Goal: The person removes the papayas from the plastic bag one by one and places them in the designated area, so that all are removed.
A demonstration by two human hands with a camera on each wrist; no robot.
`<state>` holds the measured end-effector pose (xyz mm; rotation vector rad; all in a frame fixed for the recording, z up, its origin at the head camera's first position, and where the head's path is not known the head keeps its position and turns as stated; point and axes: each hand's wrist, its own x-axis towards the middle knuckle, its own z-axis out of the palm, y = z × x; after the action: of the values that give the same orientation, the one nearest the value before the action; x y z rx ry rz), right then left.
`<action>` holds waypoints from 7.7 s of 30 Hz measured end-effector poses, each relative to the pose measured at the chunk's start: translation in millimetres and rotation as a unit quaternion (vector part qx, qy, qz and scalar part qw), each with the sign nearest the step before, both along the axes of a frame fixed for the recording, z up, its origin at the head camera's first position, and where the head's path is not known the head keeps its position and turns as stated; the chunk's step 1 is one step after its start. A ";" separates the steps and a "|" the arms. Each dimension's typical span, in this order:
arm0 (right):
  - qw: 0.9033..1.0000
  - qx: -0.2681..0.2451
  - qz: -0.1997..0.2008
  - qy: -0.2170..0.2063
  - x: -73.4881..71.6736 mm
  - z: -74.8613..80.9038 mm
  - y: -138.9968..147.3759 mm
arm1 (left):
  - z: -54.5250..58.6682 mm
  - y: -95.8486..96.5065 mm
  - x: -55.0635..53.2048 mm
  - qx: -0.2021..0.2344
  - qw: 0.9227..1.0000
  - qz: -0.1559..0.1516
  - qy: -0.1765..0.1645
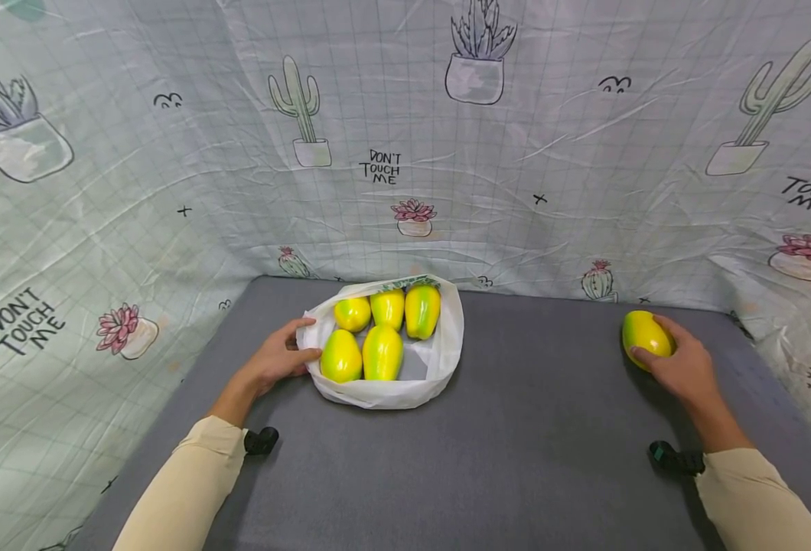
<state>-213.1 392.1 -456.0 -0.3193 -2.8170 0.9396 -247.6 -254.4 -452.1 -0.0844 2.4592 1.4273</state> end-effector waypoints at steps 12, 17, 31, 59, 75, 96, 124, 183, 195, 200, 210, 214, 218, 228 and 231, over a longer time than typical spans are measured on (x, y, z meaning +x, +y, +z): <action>0.999 -0.027 0.020 0.016 3.2 7.8 0.0 | -2.3 -0.4 -0.5 -0.001 1.000 0.001 0.004; 0.999 -0.011 0.022 0.034 5.2 20.4 2.5 | -1.8 -0.1 0.5 -0.008 1.000 0.001 0.004; 0.999 0.000 0.019 0.029 13.5 39.3 -15.6 | 0.6 1.1 4.8 0.007 1.000 -0.006 0.011; 0.997 0.000 0.061 0.041 14.3 42.9 -53.9 | -2.2 -1.4 2.6 -0.001 1.000 -0.003 0.009; 0.995 -0.039 0.091 0.019 16.7 52.6 -76.6 | -3.6 -2.0 0.4 -0.008 1.000 0.000 0.005; 0.988 -0.080 0.129 0.015 22.2 53.4 -99.2 | -1.9 -0.1 3.3 -0.005 1.000 0.002 0.000; 0.979 -0.113 0.168 0.026 26.4 56.9 -120.3 | -4.5 -1.3 5.0 0.027 1.000 -0.005 0.015; 0.967 -0.127 0.218 0.033 27.4 43.6 -184.3 | -4.1 -1.8 2.3 0.019 1.000 0.000 0.003; 0.960 -0.138 0.239 0.040 25.6 37.3 -203.5 | -4.1 -3.0 3.2 0.013 1.000 0.000 0.002; 0.959 -0.141 0.242 0.040 25.6 36.7 -211.8 | -3.6 -2.9 3.0 0.010 1.000 -0.001 0.004; 0.953 -0.156 0.256 0.047 25.4 32.7 -233.3 | -1.2 -2.0 3.7 0.014 1.000 -0.003 0.004; 0.950 -0.165 0.259 0.053 26.6 32.5 -243.1 | -1.8 -2.3 3.5 0.014 1.000 -0.005 0.004; 0.947 -0.173 0.261 0.067 27.7 33.2 -252.5 | -1.8 -2.4 3.6 0.015 1.000 -0.004 0.005; 0.934 -0.209 0.282 0.068 26.0 28.9 -276.5 | -1.9 -1.3 3.4 0.014 1.000 -0.006 0.005; 0.926 -0.238 0.288 0.057 24.6 27.5 -285.1 | -2.2 -1.0 3.0 0.012 1.000 -0.002 0.004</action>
<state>-188.5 107.0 -428.5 0.5358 -2.5681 1.6936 -244.6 -255.4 -454.3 -0.0676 2.4460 1.4589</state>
